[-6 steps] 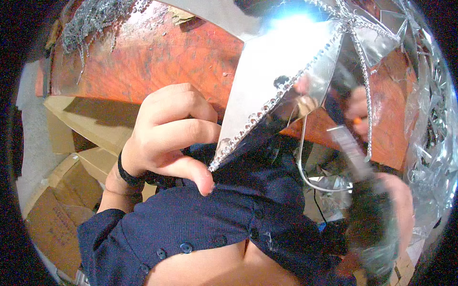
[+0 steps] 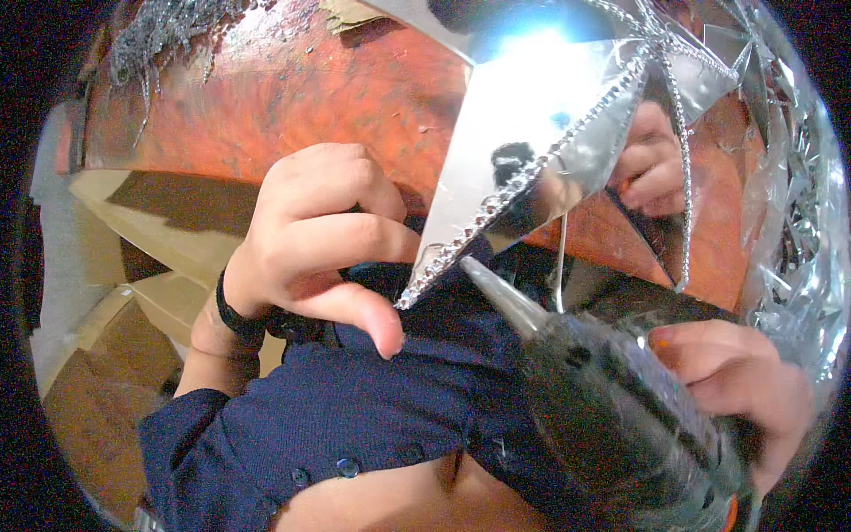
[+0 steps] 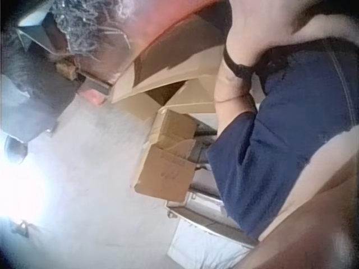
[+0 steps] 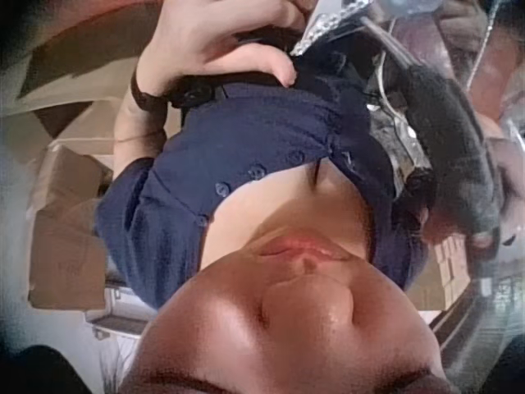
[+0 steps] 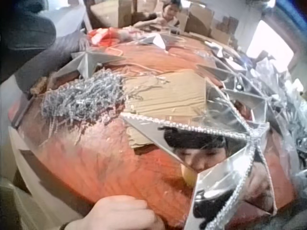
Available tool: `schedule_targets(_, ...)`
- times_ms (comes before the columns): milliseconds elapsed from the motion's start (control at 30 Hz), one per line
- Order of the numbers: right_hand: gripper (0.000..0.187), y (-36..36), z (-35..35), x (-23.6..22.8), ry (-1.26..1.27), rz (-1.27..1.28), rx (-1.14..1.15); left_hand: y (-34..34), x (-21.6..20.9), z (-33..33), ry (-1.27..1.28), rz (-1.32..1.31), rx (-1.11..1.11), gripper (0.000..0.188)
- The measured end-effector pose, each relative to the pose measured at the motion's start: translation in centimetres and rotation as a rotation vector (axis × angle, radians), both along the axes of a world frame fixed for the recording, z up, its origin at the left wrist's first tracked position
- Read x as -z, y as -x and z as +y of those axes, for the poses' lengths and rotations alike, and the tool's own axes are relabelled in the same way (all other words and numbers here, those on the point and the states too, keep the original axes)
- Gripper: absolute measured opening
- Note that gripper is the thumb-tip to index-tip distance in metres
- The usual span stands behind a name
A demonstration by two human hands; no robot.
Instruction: Gluing decorative beads onto silver star decorations using a hot glue gun.
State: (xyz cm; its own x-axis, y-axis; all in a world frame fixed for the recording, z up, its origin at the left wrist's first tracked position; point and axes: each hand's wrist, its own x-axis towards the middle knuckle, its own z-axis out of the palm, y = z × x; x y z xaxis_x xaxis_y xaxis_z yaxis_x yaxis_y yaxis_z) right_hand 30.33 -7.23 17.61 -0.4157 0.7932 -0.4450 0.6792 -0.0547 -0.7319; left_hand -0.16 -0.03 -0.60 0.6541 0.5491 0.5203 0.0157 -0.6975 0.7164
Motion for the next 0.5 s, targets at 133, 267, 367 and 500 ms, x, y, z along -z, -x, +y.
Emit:
schedule_targets(133,0.05,1.6,2.6,-0.4,0.285,0.235,0.158,0.6,0.8,0.1,-0.004,-0.014,-0.007,0.048)
schedule_targets(267,0.056,3.8,1.2,-0.4,0.176,0.23,0.252,0.0,0.9,-0.3,0.007,-0.063,-0.008,0.044)
schedule_targets(367,0.064,5.8,-0.4,-0.5,-0.045,-0.023,0.44,0.1,1.1,-0.2,0.004,-0.088,0.005,0.042)
schedule_targets(500,0.081,7.3,-0.8,-0.5,-0.301,-0.41,0.587,0.1,1.1,-0.3,0.008,-0.113,-0.002,0.04)
